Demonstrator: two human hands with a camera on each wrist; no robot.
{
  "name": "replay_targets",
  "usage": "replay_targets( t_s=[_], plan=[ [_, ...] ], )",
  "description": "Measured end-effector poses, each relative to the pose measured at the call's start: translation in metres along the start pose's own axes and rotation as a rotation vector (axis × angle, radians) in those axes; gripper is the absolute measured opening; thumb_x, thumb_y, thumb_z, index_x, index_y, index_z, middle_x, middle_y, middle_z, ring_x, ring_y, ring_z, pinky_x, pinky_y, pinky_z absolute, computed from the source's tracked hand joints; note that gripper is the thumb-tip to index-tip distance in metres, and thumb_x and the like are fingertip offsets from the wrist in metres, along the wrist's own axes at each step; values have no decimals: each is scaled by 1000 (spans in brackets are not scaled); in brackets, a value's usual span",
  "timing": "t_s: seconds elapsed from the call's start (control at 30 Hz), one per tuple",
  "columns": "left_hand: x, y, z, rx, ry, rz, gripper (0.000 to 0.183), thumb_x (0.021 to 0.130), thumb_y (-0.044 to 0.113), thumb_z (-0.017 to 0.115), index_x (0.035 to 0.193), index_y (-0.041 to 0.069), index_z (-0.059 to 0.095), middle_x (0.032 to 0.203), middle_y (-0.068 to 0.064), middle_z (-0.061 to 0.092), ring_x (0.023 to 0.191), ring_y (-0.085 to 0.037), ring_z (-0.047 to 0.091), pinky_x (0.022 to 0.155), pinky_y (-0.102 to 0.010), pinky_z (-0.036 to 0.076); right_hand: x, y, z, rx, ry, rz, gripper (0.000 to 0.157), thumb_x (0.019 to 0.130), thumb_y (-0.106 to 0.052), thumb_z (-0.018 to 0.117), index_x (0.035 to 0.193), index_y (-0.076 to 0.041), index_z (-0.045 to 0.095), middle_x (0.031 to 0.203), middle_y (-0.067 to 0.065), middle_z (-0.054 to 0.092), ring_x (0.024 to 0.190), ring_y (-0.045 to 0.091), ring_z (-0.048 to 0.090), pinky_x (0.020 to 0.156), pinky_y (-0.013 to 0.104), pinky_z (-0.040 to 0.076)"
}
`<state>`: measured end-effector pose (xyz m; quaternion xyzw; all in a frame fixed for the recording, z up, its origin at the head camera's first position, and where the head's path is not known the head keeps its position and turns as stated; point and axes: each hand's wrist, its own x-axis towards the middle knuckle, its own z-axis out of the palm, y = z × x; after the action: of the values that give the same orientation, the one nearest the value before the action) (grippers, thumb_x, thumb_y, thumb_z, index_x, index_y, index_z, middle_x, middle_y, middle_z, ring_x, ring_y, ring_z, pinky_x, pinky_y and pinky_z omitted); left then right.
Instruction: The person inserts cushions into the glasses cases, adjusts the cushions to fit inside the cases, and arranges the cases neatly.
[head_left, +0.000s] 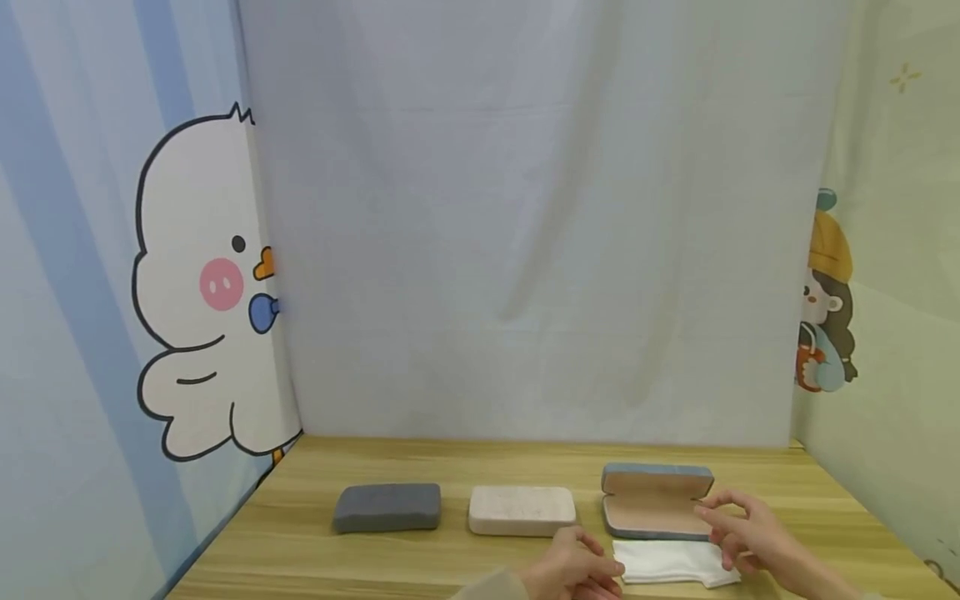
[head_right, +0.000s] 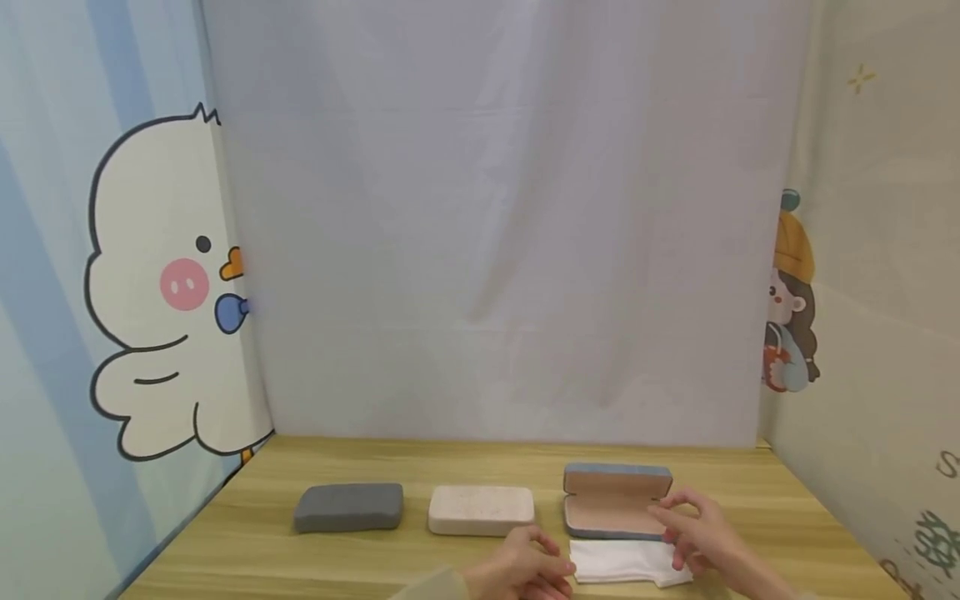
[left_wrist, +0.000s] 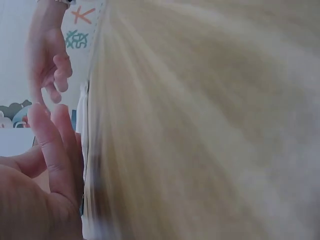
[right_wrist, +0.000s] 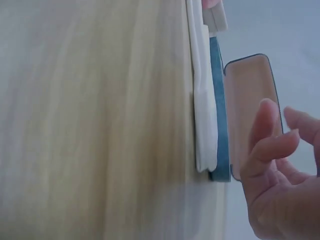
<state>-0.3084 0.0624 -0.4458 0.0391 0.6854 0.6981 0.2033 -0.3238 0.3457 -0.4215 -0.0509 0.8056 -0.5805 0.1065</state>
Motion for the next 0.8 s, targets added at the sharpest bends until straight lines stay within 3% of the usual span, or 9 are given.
replay_targets(
  t_s=[0.13,0.3,0.53,0.8],
  plan=[
    [5,-2,8,-28,50,19,33,79,-9,70,88,4,41,68,-22,69,41,-10,58,38,-16,47,-8,10,-8,-77,-24,10,39,95,-29,61,112,4,47,67,-1,57,43,2,52,42,15,34],
    [10,-2,17,-42,102,16,35,76,-14,70,84,5,42,67,-25,69,41,-12,58,37,-17,48,-14,16,-10,-168,-8,61,36,88,-27,70,100,1,50,59,-3,57,40,-1,48,41,11,33],
    [14,-3,29,46,160,32,40,71,-20,68,77,8,40,68,-31,67,41,-14,60,35,-18,47,-17,21,-8,-223,-22,77,24,86,-23,72,77,-7,57,58,-5,57,40,-3,44,41,8,34],
    [16,2,36,148,207,6,31,68,-25,65,65,0,48,68,-33,66,48,-25,68,36,-19,49,-17,22,-5,-206,-69,50,18,87,-12,67,76,-3,57,56,-6,55,41,-5,44,41,7,37]
  ],
)
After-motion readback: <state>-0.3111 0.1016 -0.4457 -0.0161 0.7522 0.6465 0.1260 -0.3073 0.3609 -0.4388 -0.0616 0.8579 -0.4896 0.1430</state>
